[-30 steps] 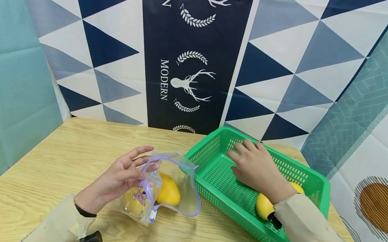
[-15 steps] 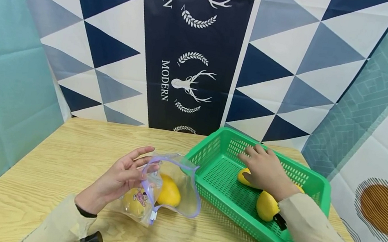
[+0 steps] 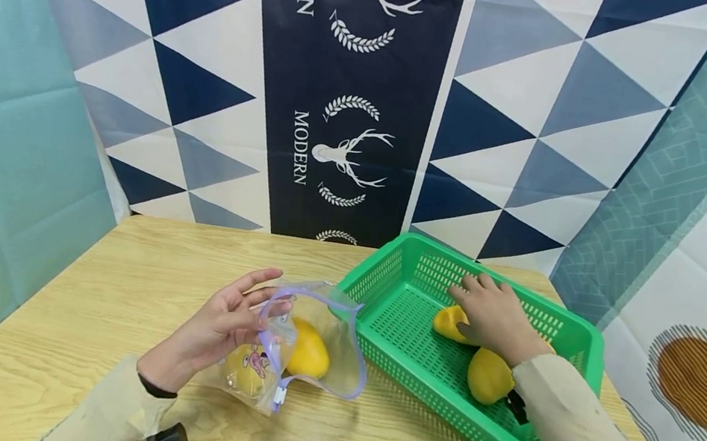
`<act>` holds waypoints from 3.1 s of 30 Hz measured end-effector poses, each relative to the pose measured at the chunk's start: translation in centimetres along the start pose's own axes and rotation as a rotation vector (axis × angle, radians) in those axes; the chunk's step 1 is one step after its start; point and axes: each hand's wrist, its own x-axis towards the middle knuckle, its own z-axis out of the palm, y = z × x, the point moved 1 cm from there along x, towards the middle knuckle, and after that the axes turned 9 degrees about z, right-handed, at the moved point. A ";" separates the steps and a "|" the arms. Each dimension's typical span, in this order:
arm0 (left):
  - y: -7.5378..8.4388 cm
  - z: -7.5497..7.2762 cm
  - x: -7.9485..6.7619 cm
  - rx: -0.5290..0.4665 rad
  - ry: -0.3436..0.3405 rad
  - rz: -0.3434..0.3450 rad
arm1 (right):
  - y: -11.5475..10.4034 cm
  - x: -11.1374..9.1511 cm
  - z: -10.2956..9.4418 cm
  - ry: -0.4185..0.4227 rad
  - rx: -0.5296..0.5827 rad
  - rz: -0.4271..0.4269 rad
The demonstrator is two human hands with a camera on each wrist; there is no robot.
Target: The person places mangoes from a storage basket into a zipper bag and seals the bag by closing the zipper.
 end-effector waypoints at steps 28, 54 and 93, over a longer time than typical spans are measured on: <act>0.0 0.1 -0.1 0.012 0.015 -0.014 | 2.8 -1.1 2.8 -0.216 0.025 0.136; -0.1 0.0 0.0 0.022 0.004 0.003 | 3.1 -1.6 4.3 -0.304 0.094 0.218; 0.0 0.2 0.0 0.033 0.007 -0.012 | 3.3 -0.9 4.4 -0.255 0.580 0.274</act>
